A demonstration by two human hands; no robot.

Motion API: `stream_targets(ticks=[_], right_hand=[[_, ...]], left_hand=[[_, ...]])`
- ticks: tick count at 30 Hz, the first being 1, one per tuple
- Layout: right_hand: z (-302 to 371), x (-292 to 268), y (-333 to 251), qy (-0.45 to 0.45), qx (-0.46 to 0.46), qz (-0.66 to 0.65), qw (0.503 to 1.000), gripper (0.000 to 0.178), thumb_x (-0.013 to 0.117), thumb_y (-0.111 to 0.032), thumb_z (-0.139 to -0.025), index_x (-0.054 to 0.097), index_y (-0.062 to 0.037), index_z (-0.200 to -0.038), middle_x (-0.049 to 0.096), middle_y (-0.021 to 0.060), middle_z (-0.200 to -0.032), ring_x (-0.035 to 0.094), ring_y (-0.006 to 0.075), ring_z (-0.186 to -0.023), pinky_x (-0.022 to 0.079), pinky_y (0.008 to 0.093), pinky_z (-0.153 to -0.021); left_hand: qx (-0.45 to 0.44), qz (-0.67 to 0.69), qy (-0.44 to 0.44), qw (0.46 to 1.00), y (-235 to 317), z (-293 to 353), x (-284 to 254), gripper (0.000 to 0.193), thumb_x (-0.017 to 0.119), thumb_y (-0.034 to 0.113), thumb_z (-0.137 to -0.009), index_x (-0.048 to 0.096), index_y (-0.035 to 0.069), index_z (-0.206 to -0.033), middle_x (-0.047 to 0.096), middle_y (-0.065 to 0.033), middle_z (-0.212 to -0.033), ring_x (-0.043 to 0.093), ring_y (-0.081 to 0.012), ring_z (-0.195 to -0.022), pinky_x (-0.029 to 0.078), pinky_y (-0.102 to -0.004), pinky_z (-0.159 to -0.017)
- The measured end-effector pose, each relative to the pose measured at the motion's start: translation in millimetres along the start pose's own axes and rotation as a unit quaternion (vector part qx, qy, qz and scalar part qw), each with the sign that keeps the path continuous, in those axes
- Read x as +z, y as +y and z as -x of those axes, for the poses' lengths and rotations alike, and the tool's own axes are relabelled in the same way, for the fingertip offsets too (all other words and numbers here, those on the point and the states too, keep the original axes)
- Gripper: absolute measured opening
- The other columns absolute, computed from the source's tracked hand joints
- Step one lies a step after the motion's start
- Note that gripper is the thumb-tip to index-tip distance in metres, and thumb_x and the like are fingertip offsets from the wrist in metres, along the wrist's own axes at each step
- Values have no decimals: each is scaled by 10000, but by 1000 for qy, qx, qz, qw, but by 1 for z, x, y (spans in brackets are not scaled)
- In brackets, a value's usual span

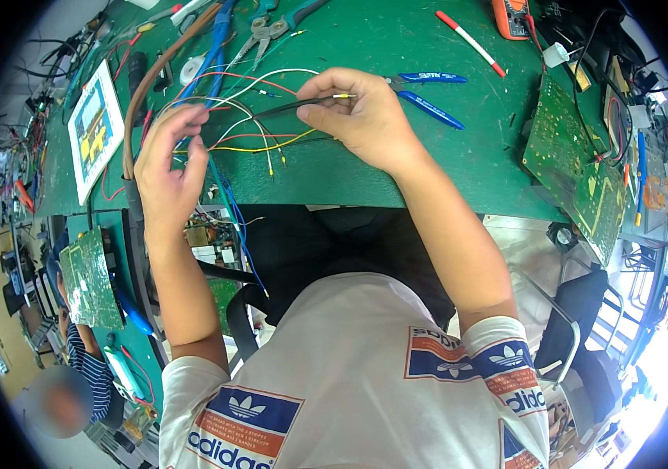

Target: The person joins wires together using a soldering iron and wire cutters. They trim a wire with the cutters, apply solder to a connection point, and then slide a black tube over a joint.

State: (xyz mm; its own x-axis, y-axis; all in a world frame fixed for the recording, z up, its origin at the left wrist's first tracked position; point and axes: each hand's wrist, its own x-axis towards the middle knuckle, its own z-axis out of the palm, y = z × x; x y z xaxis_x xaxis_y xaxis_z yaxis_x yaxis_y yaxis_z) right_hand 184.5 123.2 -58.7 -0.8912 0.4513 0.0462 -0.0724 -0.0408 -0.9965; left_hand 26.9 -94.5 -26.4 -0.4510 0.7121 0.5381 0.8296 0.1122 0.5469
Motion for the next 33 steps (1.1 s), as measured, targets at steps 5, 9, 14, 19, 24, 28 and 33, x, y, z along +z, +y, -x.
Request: stream_targets(ticks=[5, 9, 14, 19, 24, 28, 33], right_hand=[[1, 1, -4, 5, 3, 3, 1000, 167, 743, -14, -891, 714, -13, -1055, 706, 13, -916, 621, 58, -790, 500, 208, -710], [1, 1, -5, 7, 0, -3, 1000, 165, 712, -9, -903, 712, -7, -1068, 719, 41, -923, 643, 89, -796, 518, 229, -726], [1, -1, -3, -2, -4, -18, 1000, 170, 695, 0, -908, 704, 0, -1077, 725, 61, -926, 670, 116, -826, 541, 252, -755], [1, -1, -2, 6, -10, 0, 1000, 164, 686, 0, -916, 699, 1, -1080, 724, 66, -943, 687, 126, -861, 552, 255, -779], [1, -2, 0, -2, -6, -5, 1000, 163, 686, -5, -926, 695, 8, -1088, 723, 71, -963, 688, 126, -863, 554, 254, -786], [0, -4, 4, -9, -15, -8, 1000, 169, 689, -5, -930, 694, 13, -1097, 724, 76, -974, 688, 123, -866, 556, 252, -788], [1, -3, 0, -6, -7, -12, 1000, 185, 705, -5, -916, 698, 11, -1100, 721, 64, -965, 682, 107, -862, 546, 232, -773]], left_hand=[[-66, -29, -11, 997, 11, 11, -6, 458, 739, -41, -770, 652, 49, -1211, 710, -98, -1065, 662, -203, -887, 539, -319, -771], [-39, -103, -46, 993, 7, 18, -7, 488, 802, 23, -762, 652, 64, -1225, 711, -64, -1055, 625, -207, -890, 520, -341, -782], [-34, -99, -34, 994, -2, 24, 0, 516, 785, -38, -732, 643, 55, -1220, 702, -75, -958, 617, -281, -916, 506, -400, -838], [-39, -34, 22, 998, 1, 24, 0, 434, 748, -61, -786, 661, 39, -1199, 697, -79, -926, 653, -211, -821, 528, -333, -767], [-63, -1, 41, 997, -3, 22, -2, 361, 741, -41, -818, 683, 41, -1165, 700, -81, -950, 641, -155, -735, 527, -304, -703], [-82, -43, -7, 996, 1, 17, -16, 332, 754, -23, -825, 696, 40, -1145, 700, -86, -945, 611, -129, -705, 509, -280, -668], [-214, 81, -40, 973, -13, 29, -34, 346, 772, 18, -862, 668, 7, -1191, 713, -63, -996, 627, -102, -800, 506, -248, -727]])
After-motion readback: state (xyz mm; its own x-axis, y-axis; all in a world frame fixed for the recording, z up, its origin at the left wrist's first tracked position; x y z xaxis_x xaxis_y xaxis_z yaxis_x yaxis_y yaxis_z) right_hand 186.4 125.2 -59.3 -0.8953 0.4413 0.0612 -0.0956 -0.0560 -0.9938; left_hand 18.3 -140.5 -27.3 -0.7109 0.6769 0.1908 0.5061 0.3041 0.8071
